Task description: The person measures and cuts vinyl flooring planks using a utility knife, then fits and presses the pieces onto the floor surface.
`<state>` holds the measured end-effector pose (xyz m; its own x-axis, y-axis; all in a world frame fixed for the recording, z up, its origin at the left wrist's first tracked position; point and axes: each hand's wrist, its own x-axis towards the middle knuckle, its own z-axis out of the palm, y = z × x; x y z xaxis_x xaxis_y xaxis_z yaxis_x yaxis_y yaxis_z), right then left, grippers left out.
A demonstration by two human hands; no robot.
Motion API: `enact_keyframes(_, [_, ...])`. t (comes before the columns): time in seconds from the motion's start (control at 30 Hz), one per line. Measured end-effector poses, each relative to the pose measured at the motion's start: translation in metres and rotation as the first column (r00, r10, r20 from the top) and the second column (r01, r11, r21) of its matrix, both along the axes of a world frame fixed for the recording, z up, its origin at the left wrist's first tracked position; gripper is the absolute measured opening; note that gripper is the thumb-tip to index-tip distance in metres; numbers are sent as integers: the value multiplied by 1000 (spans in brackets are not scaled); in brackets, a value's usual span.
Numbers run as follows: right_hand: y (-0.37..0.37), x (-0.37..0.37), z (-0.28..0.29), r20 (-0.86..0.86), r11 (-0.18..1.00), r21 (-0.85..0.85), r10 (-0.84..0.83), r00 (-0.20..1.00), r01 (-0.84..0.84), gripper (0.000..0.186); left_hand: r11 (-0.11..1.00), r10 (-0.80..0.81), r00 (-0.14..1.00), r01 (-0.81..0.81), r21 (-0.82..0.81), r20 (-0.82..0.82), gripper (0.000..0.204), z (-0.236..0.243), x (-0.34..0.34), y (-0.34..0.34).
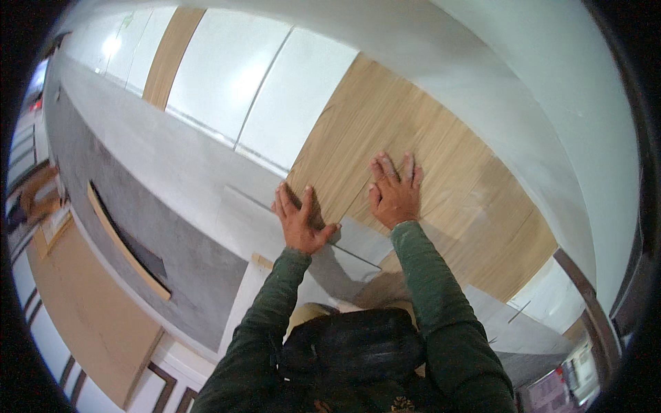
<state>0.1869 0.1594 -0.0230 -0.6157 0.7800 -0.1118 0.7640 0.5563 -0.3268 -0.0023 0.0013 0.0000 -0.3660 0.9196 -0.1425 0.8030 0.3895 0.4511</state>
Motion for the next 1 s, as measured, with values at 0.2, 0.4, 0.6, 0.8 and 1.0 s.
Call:
enact_keyframes(0.2, [-3,8,-10,36,998,69,5,999,-8,50,993,39,999,-37,-115,12,108,-9,6,1])
enact_keyframes(0.4, [-9,-1,-8,58,989,147,23,998,-31,52,992,77,997,-77,-96,-6,109,-7,4,-8])
enact_keyframes(0.6, [-12,20,-16,-259,980,186,-22,966,72,54,986,74,997,-72,-152,7,113,2,11,4])
enact_keyframes(0.8, [-161,66,13,-344,823,-453,-516,785,342,51,980,157,987,-160,-123,-33,115,2,6,-14])
enact_keyframes(1.0, [-233,95,27,-74,725,-502,-580,811,472,55,468,876,478,-875,-125,-69,112,-6,-68,-81])
